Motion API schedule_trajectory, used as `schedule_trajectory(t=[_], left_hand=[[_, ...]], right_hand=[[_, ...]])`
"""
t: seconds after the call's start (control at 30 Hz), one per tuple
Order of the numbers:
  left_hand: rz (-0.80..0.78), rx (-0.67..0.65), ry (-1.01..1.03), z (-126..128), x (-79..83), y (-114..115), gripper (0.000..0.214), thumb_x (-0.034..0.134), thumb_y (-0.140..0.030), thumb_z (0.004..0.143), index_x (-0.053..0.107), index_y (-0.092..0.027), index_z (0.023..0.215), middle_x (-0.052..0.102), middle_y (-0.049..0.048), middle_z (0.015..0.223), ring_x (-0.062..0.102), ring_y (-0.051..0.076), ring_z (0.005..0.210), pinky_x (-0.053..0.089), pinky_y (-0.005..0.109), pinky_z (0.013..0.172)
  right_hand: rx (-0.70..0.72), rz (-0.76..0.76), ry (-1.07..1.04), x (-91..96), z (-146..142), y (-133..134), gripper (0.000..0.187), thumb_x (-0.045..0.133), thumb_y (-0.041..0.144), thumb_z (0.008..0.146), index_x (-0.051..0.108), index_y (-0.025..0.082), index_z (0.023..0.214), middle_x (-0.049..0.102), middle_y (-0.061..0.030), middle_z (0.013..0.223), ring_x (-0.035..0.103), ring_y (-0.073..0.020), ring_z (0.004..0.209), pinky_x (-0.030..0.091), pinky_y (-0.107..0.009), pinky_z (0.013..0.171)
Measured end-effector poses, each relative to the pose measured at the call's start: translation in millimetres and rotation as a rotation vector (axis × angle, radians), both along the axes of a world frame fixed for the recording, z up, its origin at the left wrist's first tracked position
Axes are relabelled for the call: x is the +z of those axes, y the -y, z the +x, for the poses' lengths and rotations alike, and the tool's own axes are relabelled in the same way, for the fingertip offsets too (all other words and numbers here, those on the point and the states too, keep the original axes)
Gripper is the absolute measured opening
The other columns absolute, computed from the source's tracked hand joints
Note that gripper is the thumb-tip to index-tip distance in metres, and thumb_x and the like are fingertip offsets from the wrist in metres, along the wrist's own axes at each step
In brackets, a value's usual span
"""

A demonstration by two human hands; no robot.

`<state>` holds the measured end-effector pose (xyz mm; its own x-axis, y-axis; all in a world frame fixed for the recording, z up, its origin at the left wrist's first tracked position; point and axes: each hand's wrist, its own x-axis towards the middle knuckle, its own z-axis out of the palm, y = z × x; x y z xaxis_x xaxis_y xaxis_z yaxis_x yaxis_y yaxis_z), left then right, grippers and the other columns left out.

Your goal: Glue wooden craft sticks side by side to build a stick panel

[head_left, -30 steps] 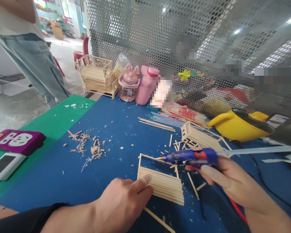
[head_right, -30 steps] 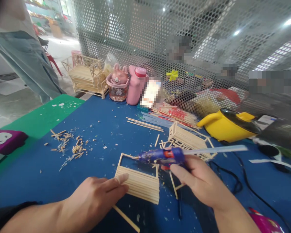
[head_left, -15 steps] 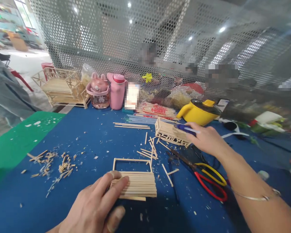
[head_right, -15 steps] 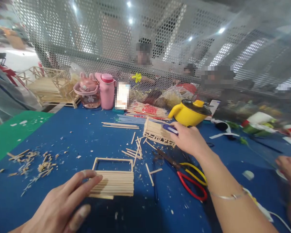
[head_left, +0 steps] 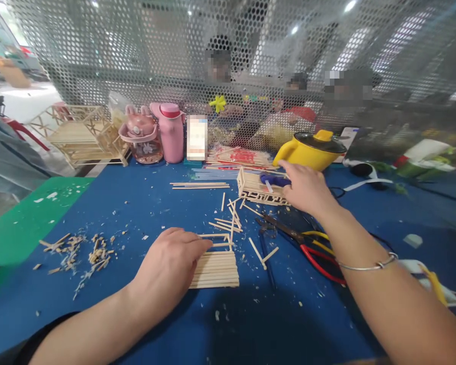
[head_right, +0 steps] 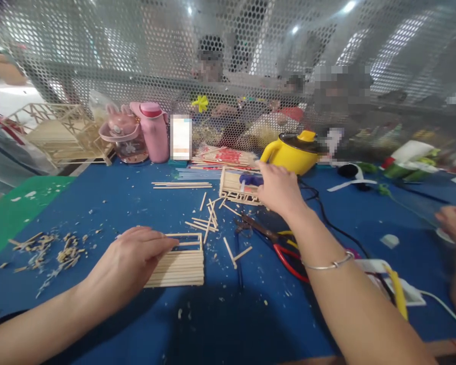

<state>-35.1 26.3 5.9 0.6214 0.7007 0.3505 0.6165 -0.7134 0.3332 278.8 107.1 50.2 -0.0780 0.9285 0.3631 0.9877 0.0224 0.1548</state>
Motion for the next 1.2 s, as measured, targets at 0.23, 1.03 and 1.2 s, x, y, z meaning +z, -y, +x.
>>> schedule_trajectory(t=[0.23, 1.03, 1.2], left_hand=[[-0.043, 0.005, -0.008, 1, -14.1, -6, 0.053, 0.035, 0.003, 0.072, 0.066, -0.020, 0.109, 0.073, 0.0034, 0.101, 0.069, 0.017, 0.090, 0.044, 0.048, 0.101], [-0.209, 0.035, -0.104, 11, -8.4, -1, 0.042, 0.038, -0.002, 0.074, 0.067, -0.020, 0.099, 0.073, 0.0010, 0.091, 0.069, 0.016, 0.084, 0.018, 0.055, 0.114], [-0.190, 0.020, -0.094, 12, -5.4, -1, 0.039, 0.038, -0.004, 0.075, 0.068, -0.020, 0.094, 0.073, 0.0015, 0.093, 0.069, 0.017, 0.087, 0.019, 0.057, 0.113]], right_hand=[[0.474, 0.245, -0.395, -17.7, -66, 87, 0.026, 0.051, 0.015, 0.084, 0.061, 0.022, 0.106, 0.068, -0.0077, 0.102, 0.061, -0.0244, 0.099, 0.047, -0.039, 0.088], [0.494, -0.030, -0.619, -46.1, -78, 92, 0.015, 0.050, 0.018, 0.089, 0.065, 0.020, 0.091, 0.071, -0.0027, 0.086, 0.064, -0.0168, 0.082, 0.049, -0.032, 0.077], [0.514, -0.077, -0.606, -45.4, -78, 93, 0.018, 0.047, 0.018, 0.091, 0.065, 0.021, 0.095, 0.071, -0.0030, 0.087, 0.065, -0.0174, 0.083, 0.050, -0.033, 0.077]])
